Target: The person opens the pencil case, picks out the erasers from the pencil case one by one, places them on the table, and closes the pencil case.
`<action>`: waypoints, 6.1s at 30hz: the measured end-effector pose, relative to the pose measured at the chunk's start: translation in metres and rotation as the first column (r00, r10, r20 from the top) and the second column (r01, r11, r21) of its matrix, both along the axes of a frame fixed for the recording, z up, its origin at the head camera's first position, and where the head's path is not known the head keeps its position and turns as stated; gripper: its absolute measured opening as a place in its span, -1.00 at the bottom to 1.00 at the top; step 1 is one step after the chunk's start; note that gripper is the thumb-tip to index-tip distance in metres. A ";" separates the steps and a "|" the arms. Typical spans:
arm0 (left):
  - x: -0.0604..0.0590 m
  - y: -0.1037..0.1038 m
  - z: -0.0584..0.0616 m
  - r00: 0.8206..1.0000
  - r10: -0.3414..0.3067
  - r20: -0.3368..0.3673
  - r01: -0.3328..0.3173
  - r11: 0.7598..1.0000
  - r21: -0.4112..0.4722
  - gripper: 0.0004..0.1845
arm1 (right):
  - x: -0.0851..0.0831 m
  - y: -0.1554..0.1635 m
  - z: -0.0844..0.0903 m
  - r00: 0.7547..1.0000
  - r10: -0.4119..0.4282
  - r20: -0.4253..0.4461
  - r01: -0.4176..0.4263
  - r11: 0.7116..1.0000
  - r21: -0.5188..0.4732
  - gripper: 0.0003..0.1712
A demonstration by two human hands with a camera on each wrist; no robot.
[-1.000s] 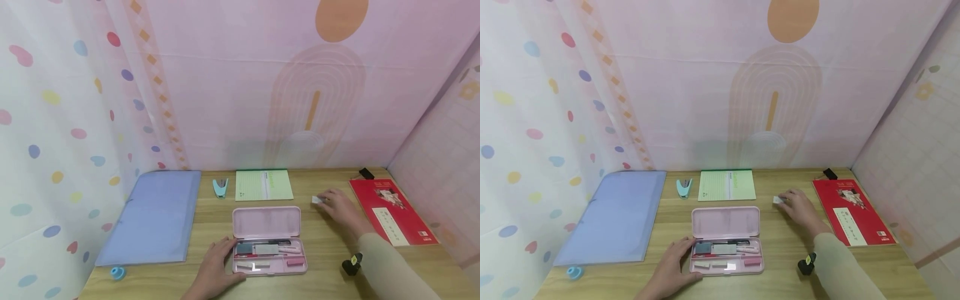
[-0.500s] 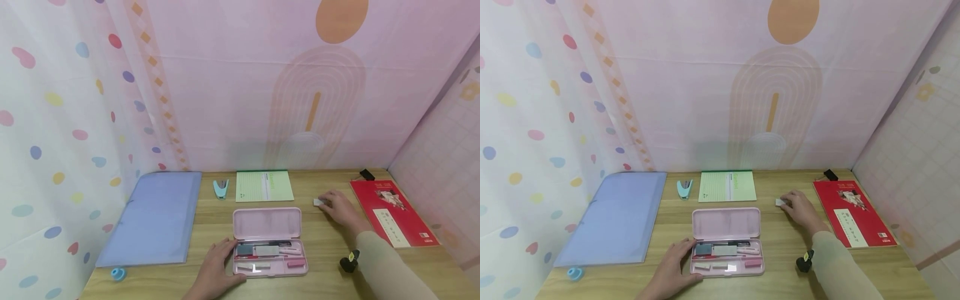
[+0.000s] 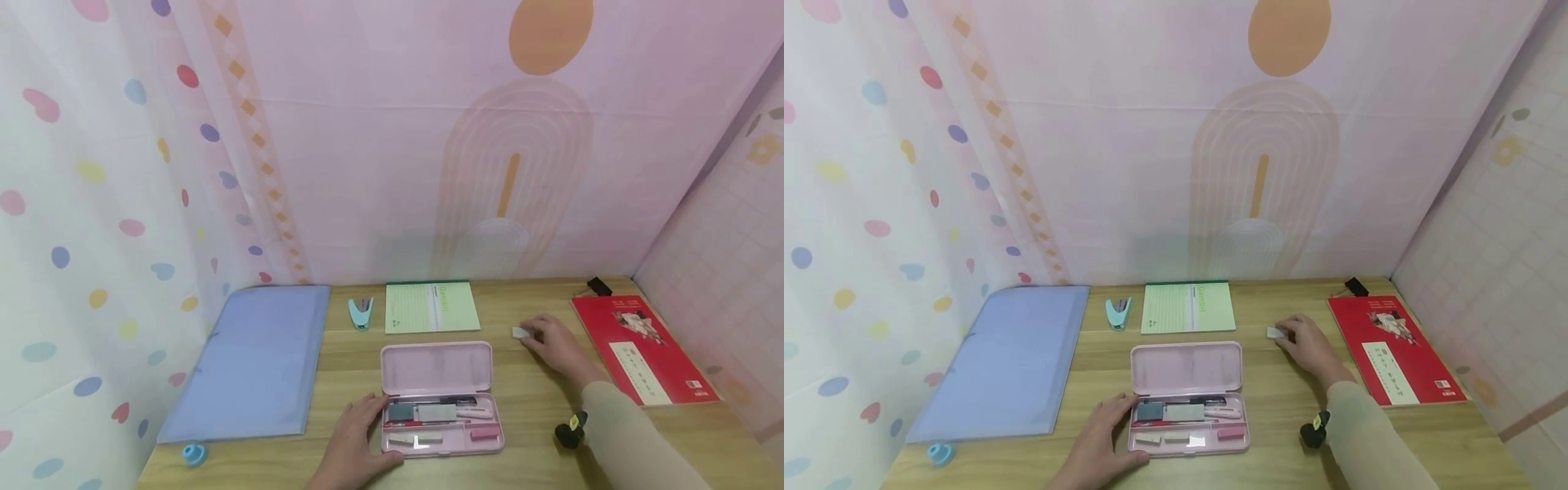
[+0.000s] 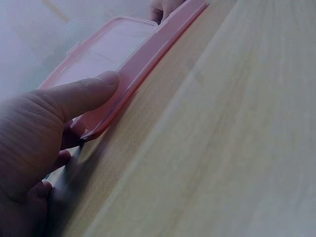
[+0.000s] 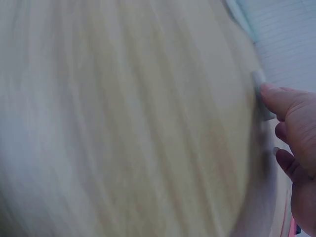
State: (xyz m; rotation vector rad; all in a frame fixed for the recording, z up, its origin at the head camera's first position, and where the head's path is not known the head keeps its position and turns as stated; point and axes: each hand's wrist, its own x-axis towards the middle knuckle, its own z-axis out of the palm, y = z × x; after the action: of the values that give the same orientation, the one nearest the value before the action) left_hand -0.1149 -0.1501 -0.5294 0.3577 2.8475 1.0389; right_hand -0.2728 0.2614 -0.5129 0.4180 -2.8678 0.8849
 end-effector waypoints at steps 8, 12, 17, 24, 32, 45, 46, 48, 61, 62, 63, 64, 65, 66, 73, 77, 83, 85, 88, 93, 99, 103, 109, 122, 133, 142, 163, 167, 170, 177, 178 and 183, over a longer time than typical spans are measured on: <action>0.000 0.000 -0.001 1.000 -0.002 -0.009 0.002 1.000 0.001 0.10 | 0.035 -0.018 0.027 0.998 -0.065 -0.021 0.062 0.990 -0.128 -0.52; 0.000 0.000 -0.001 1.000 -0.008 -0.023 0.008 1.000 -0.002 0.09 | 0.061 -0.041 0.034 0.997 0.007 -0.076 -0.016 0.993 -0.113 -0.56; 0.001 0.000 -0.003 0.999 -0.011 -0.043 0.011 1.000 -0.010 0.09 | 0.087 -0.072 0.034 0.985 0.137 -0.110 -0.149 0.983 -0.112 -0.58; 0.000 -0.001 -0.004 0.998 -0.009 -0.067 0.008 1.000 -0.022 0.09 | 0.103 -0.104 0.027 0.952 0.295 -0.080 -0.303 0.947 -0.105 -0.61; 0.001 -0.001 -0.002 0.999 -0.005 -0.053 0.004 1.000 -0.029 0.10 | 0.108 -0.119 0.012 0.940 0.333 0.068 -0.327 0.940 -0.097 -0.67; 0.002 0.000 0.001 0.998 -0.004 -0.059 0.003 1.000 -0.026 0.08 | 0.105 -0.129 0.004 0.945 0.326 -0.022 -0.326 0.945 -0.004 -0.78; 0.002 0.000 0.001 0.998 -0.005 -0.058 0.003 1.000 -0.027 0.09 | 0.105 -0.129 0.004 0.946 0.325 -0.019 -0.325 0.946 -0.003 -0.79; 0.002 0.000 0.001 0.998 -0.004 -0.056 0.002 1.000 -0.027 0.09 | 0.104 -0.129 0.004 0.946 0.324 -0.019 -0.324 0.946 0.001 -0.79; 0.001 -0.001 -0.001 0.998 -0.008 -0.057 0.007 1.000 -0.016 0.09 | 0.107 -0.132 0.000 0.954 0.296 -0.042 -0.299 0.947 -0.122 -0.88; 0.001 -0.001 -0.001 0.998 -0.008 -0.057 0.007 1.000 -0.019 0.09 | 0.108 -0.132 0.001 0.958 0.285 -0.037 -0.287 0.951 -0.117 -0.88; 0.001 -0.001 -0.001 0.998 -0.007 -0.056 0.006 1.000 -0.019 0.09 | 0.109 -0.132 0.003 0.961 0.275 -0.031 -0.277 0.954 -0.117 -0.88; 0.001 -0.001 -0.001 0.998 -0.007 -0.054 0.006 1.000 -0.019 0.09 | 0.109 -0.131 0.004 0.964 0.266 -0.020 -0.266 0.957 -0.117 -0.88; 0.001 -0.001 -0.001 0.999 -0.007 -0.053 0.006 1.000 -0.021 0.09 | 0.109 -0.131 0.006 0.966 0.257 -0.010 -0.256 0.960 -0.118 -0.88; 0.001 -0.001 -0.001 0.999 -0.006 -0.052 0.005 1.000 -0.022 0.09 | 0.110 -0.129 0.008 0.969 0.245 0.007 -0.242 0.963 -0.119 -0.88; 0.001 0.000 0.000 0.999 -0.006 -0.050 0.005 1.000 -0.023 0.07 | 0.114 -0.114 0.017 0.981 0.191 0.023 -0.183 0.964 -0.190 -0.89; 0.001 0.000 0.000 0.999 -0.005 -0.044 0.004 1.000 -0.020 0.06 | 0.116 -0.100 0.019 0.987 0.151 0.046 -0.137 0.964 -0.227 -0.88; 0.001 -0.001 -0.001 0.999 -0.002 -0.050 0.001 1.000 -0.025 0.07 | 0.114 -0.075 0.024 0.997 0.039 0.074 -0.020 0.969 -0.245 -0.85; 0.001 -0.001 -0.002 0.998 -0.002 -0.058 0.000 1.000 -0.027 0.07 | 0.112 -0.067 0.026 0.996 -0.005 0.089 0.028 0.965 -0.262 -0.84; 0.000 -0.002 -0.004 0.998 -0.001 -0.068 -0.001 1.000 -0.029 0.08 | 0.106 -0.052 0.027 0.993 -0.061 0.102 0.089 0.954 -0.288 -0.81; -0.001 -0.002 -0.005 0.997 -0.002 -0.080 -0.001 0.999 -0.034 0.08 | 0.094 -0.031 0.026 0.981 -0.142 0.131 0.176 0.938 -0.298 -0.71; 0.000 -0.001 -0.005 0.997 -0.007 -0.075 0.004 0.999 -0.033 0.08 | 0.081 -0.015 0.022 0.965 -0.195 0.176 0.239 0.930 -0.281 -0.61; 0.000 -0.001 -0.003 0.997 -0.012 -0.071 0.009 0.999 -0.035 0.08 | 0.072 -0.013 0.018 0.962 -0.213 0.171 0.254 0.928 -0.273 -0.61; 0.001 0.000 -0.002 0.998 -0.016 -0.054 0.015 1.000 -0.022 0.08 | 0.063 -0.013 0.013 0.950 -0.252 0.183 0.295 0.917 -0.269 -0.61; 0.001 -0.001 -0.002 0.999 -0.008 -0.051 0.007 1.000 -0.016 0.08 | 0.054 -0.011 0.005 0.945 -0.260 0.200 0.308 0.911 -0.273 -0.58; 0.000 -0.001 -0.002 0.998 -0.011 -0.054 0.010 1.000 -0.026 0.07 | 0.053 -0.005 0.003 0.959 -0.209 0.189 0.248 0.944 -0.215 -0.56; 0.000 -0.001 -0.002 0.998 -0.010 -0.063 0.009 1.000 -0.017 0.07 | 0.051 0.001 -0.004 0.969 -0.200 0.147 0.221 0.965 -0.143 -0.59; 0.001 -0.001 -0.003 0.995 -0.005 -0.096 0.002 1.000 -0.029 0.08 | 0.075 -0.016 0.019 0.984 -0.150 0.091 0.165 0.970 -0.176 -0.56; 0.001 -0.001 -0.002 0.996 -0.001 -0.089 -0.002 0.999 -0.036 0.09 | 0.090 -0.045 0.030 0.997 -0.062 0.046 0.069 0.981 -0.180 -0.60; 0.002 -0.001 -0.001 0.996 0.000 -0.086 -0.003 0.999 -0.032 0.09 | 0.100 -0.073 0.032 0.999 0.021 0.026 -0.016 0.982 -0.188 -0.62; 0.002 0.000 -0.003 0.990 -0.017 -0.141 0.014 1.000 -0.021 0.08 | 0.113 -0.138 0.026 0.971 0.240 -0.009 -0.239 0.964 -0.114 -0.70; 0.002 0.000 -0.004 0.989 -0.019 -0.148 0.016 1.000 -0.022 0.08 | 0.113 -0.146 0.024 0.964 0.266 -0.012 -0.266 0.960 -0.091 -0.71; 0.000 -0.001 -0.007 0.984 -0.027 -0.176 0.024 1.000 -0.020 0.06 | 0.110 -0.178 0.017 0.939 0.345 -0.016 -0.345 0.939 -0.004 -0.75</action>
State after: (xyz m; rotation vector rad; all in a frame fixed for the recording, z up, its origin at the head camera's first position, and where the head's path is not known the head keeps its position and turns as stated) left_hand -0.1146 -0.1515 -0.5360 0.5073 2.9963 1.0246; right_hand -0.1631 0.0839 -0.4959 0.9452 -2.8226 0.9318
